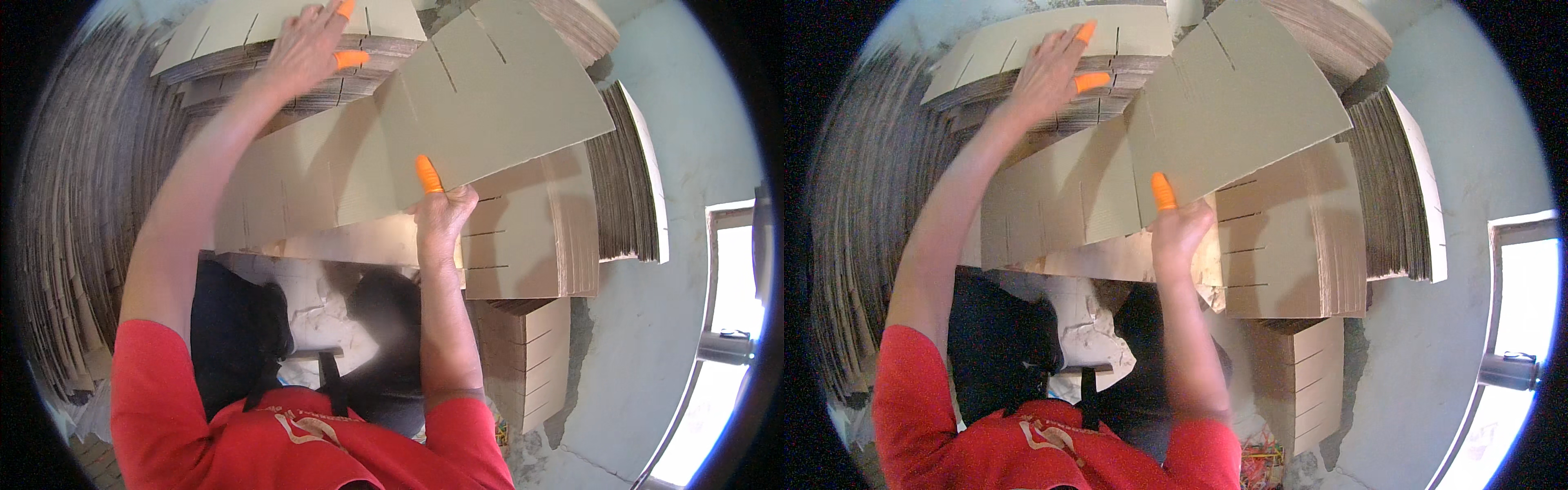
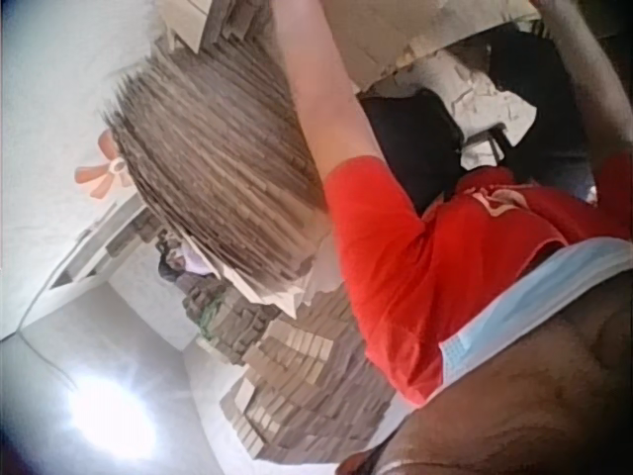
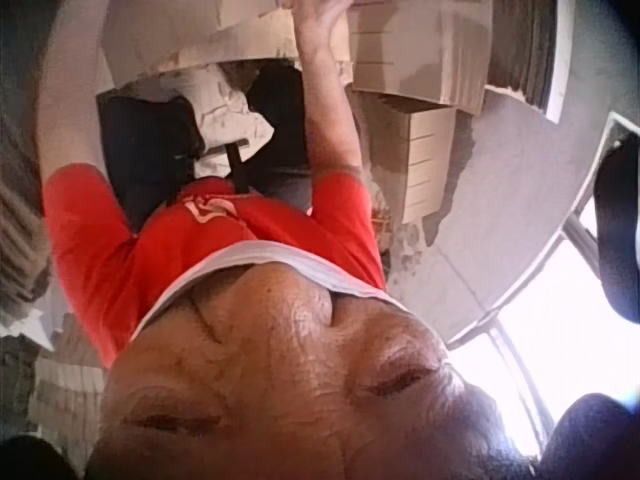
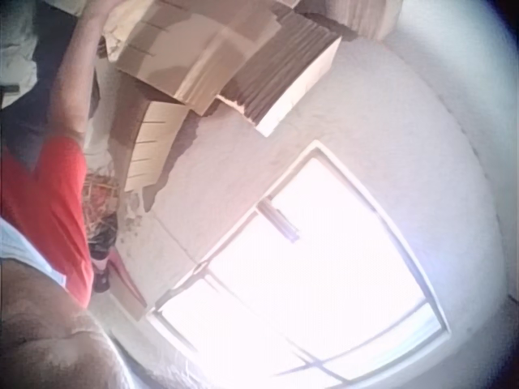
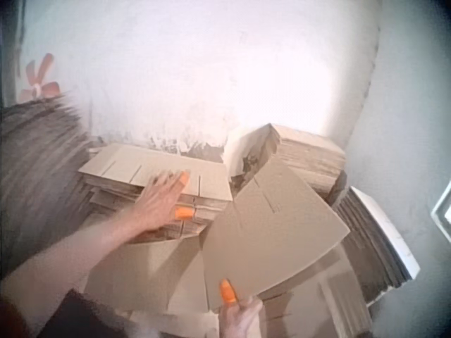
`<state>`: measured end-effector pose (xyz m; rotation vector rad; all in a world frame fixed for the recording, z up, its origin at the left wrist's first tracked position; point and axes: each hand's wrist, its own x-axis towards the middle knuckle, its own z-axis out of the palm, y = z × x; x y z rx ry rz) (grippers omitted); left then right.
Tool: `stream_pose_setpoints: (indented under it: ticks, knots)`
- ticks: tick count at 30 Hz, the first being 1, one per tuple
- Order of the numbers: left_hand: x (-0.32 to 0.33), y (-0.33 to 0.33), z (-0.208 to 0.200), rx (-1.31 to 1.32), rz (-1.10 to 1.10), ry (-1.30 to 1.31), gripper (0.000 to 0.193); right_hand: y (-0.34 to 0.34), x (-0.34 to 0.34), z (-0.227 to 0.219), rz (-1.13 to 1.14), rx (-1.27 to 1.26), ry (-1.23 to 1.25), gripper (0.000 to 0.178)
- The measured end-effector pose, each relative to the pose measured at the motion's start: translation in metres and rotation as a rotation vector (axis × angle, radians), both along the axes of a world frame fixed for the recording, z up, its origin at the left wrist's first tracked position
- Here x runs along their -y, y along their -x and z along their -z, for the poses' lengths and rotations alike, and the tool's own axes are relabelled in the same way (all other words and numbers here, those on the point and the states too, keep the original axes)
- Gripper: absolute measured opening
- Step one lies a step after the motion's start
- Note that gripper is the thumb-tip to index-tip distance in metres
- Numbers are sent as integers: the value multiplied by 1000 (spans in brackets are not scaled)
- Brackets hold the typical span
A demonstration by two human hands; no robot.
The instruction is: The person repeatedly picks up flat cardboard pieces, folds them along pre-cut lines, and stacks the assembled boxes. The person handles the cardboard by hand and places finished units into a growing stack on the right.
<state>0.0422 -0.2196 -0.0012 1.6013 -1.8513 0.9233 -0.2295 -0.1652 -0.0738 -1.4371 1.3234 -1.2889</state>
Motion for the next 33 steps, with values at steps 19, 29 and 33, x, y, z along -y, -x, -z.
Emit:
stream_pose_setpoints:
  ticks: [19,29,33]
  knots:
    - [6,-7,2,364,90,-231,33,-4,-14,-27,-99,228,-26,27]
    - [-46,60,10,414,229,-325,21,1,2,0,-60,43,186,17]
    - [-63,76,11,483,289,-231,14,9,6,-14,-104,-125,173,15]
